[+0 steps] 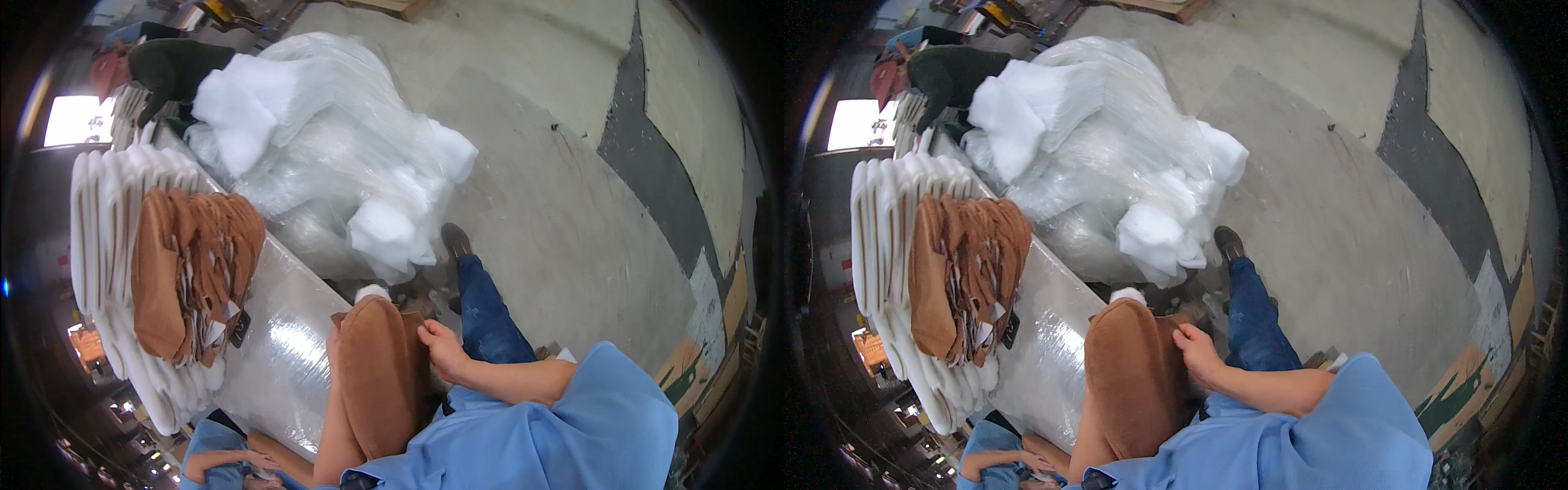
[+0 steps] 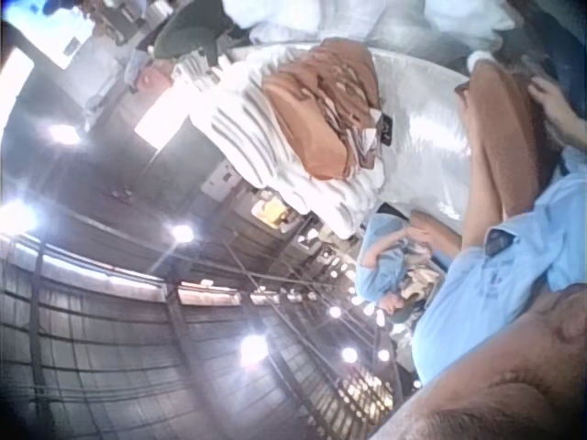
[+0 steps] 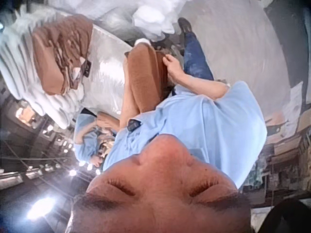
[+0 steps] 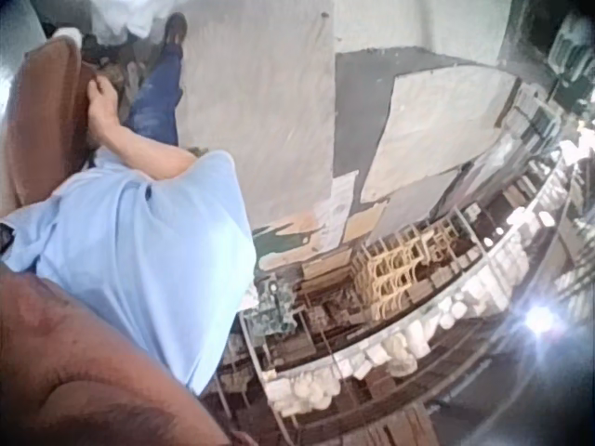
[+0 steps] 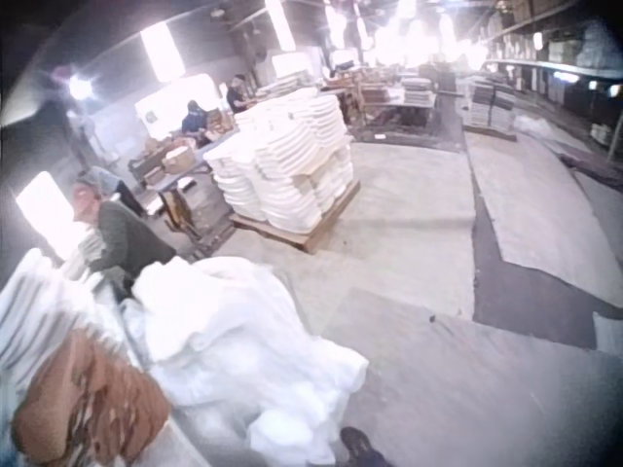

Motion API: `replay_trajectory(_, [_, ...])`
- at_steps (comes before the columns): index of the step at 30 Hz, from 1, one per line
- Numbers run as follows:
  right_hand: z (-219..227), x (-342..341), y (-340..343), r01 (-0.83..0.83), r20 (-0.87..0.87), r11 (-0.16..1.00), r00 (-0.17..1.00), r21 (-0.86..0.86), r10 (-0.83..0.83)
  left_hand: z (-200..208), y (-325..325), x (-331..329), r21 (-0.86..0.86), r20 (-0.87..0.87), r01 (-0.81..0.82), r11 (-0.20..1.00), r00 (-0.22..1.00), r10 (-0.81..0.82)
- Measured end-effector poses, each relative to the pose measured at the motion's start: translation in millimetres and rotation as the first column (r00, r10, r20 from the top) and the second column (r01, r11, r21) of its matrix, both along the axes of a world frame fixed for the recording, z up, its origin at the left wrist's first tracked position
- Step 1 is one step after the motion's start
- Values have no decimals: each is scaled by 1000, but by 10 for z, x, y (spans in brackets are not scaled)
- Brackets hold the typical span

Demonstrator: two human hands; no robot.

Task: The person inserts white foam inserts into brown fabric covers, aligns edges, and tucks the foam to fit. The person then stacks the finished cushion covers on a nearby pile.

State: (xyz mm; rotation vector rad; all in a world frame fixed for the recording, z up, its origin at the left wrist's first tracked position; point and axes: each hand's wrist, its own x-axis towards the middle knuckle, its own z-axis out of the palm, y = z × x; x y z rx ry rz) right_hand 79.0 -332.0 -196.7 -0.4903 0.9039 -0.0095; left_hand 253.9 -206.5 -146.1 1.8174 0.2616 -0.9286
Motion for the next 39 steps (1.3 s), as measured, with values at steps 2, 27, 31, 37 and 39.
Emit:
replay_trajectory(2, [38, 157, 7, 28, -38, 996, 999, 84, -25, -49, 54, -14, 5, -6, -56, 998, 998, 56])
replay_trajectory(27, [-27, 1066, -163, -14, -235, 993, 971, 121, 42, -201, 99, -136, 120, 94, -150, 981, 986, 139])
replay_trajectory(31, [-72, 783, -191, -103, -106, 985, 990, -141, 89, 120, -151, 135, 371, 427, -79, 925, 899, -95])
replay_trajectory(37, [-76, 675, -262, -30, -6, 961, 1000, -273, 30, 563, -1179, 1044, 164, 277, 676, 718, 667, -692])
replay_trajectory(39, [-39, 641, -276, -62, 32, 974, 997, -219, 71, 522, -1487, 1116, 242, 141, 883, 402, 378, -915])
